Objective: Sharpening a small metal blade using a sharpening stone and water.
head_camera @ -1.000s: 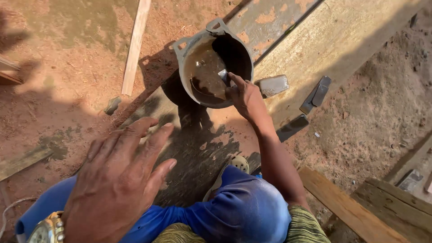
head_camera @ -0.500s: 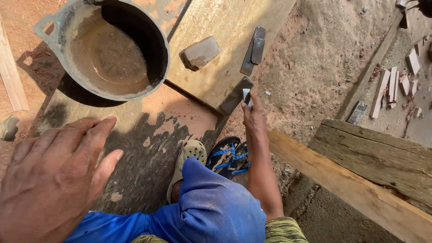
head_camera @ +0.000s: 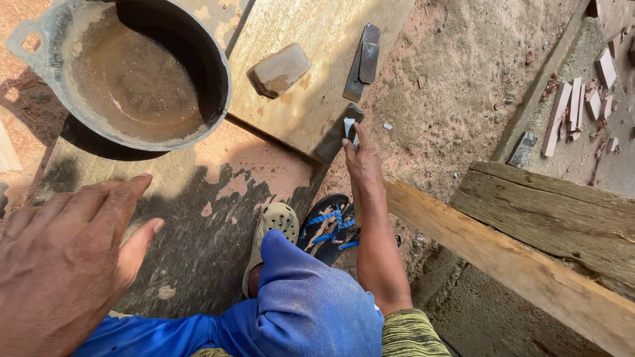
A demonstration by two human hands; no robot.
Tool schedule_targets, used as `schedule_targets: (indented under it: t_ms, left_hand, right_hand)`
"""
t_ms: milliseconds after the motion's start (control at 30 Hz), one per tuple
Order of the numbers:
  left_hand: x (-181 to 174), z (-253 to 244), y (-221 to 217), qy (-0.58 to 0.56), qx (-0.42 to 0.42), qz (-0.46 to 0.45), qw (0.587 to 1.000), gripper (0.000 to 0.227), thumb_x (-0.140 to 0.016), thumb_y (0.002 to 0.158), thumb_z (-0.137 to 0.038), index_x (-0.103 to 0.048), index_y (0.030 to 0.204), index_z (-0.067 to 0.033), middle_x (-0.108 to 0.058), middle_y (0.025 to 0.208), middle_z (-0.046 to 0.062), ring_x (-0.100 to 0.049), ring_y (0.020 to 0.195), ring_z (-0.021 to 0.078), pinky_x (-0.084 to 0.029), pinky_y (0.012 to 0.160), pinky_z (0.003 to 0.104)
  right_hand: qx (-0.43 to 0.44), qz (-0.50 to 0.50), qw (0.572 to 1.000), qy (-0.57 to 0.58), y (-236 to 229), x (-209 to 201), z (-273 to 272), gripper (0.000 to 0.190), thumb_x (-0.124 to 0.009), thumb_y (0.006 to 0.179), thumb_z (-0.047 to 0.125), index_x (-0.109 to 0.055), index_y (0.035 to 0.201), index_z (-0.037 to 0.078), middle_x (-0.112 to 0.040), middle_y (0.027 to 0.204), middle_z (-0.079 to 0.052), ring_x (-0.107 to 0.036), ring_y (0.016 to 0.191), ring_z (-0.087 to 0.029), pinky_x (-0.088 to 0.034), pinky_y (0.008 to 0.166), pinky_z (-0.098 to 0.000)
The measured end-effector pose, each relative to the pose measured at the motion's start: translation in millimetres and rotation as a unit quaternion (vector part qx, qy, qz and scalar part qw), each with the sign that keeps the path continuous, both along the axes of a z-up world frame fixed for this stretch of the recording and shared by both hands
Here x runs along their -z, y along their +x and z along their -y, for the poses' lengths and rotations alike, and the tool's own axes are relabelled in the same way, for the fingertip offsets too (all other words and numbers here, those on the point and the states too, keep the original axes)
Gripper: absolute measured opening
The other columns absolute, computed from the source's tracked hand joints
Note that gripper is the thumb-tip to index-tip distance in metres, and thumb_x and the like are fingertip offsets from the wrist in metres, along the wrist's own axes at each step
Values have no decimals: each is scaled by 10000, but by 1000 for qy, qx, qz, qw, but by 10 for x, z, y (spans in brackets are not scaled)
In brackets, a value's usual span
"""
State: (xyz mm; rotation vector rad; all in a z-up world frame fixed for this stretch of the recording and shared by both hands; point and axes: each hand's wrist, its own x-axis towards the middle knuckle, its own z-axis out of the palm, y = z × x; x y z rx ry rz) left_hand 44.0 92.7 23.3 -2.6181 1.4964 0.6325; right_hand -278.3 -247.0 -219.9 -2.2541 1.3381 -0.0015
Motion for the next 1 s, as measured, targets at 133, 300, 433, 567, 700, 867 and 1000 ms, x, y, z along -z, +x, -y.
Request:
schedule_targets:
  t_ms: [133,300,433,567,700,867,1000]
  left_hand:
    - [-22,-17,31,-5,-6,-27,1000,628,-721,805,-472,-663,1366,-198,-727,1167,-25,-702,1065,176,-524,916,387]
    - [-26,-29,28,9,-1,-51,999,611,-673,856,-472,-636,1398,-193,-705,1158,-17,-681,1073,187,-508,932,389]
    - [-26,-35,30,2,5,-52,999,623,-660,869,-474,-614,1420,-187,-698,1157,-3,-672,1080,199,-507,940,389]
    - [27,-58,10,10,13,-65,998,640,-647,883,-480,-590,1448,-185,-692,1183,8,-661,1101,209,-502,937,406]
    - [67,-55,-6,14,9,-72,997,632,-637,889,-488,-586,1443,-187,-689,1194,29,-655,1129,224,-500,933,420]
    - [45,-46,-9,14,5,-84,996,630,-634,896,-482,-573,1453,-193,-690,1192,26,-656,1134,223,-497,934,424]
    - [91,-36,-6,10,19,-86,996,649,-633,899,-485,-559,1468,-182,-689,1187,32,-659,1120,224,-499,937,425]
  right_hand:
    - [51,-68,995,50,140,-138,-42,550,-675,969,296,-555,1475,116,-723,1206,-212,-726,1064,-342,-550,978,-451]
    - [-77,13,996,-50,3,2,-78,480,-699,990,255,-595,1417,61,-728,1225,-247,-697,1107,-403,-540,945,-470]
    - [-11,-47,999,4,177,-238,-87,513,-688,983,290,-587,1445,92,-711,1192,-260,-692,1087,-394,-541,931,-474]
    - [93,-101,988,74,205,-270,33,559,-627,978,336,-530,1497,155,-725,1166,-211,-734,1058,-333,-575,937,-462]
    - [-71,-11,996,-52,-3,59,-95,529,-705,975,299,-590,1443,79,-720,1198,-265,-713,1055,-399,-557,912,-499]
    - [77,-87,991,71,253,-389,24,544,-649,962,310,-563,1472,141,-740,1097,-235,-724,1004,-345,-559,920,-466]
    - [43,-96,993,59,333,-441,-70,527,-648,972,301,-575,1467,134,-753,1035,-254,-739,953,-344,-565,917,-458]
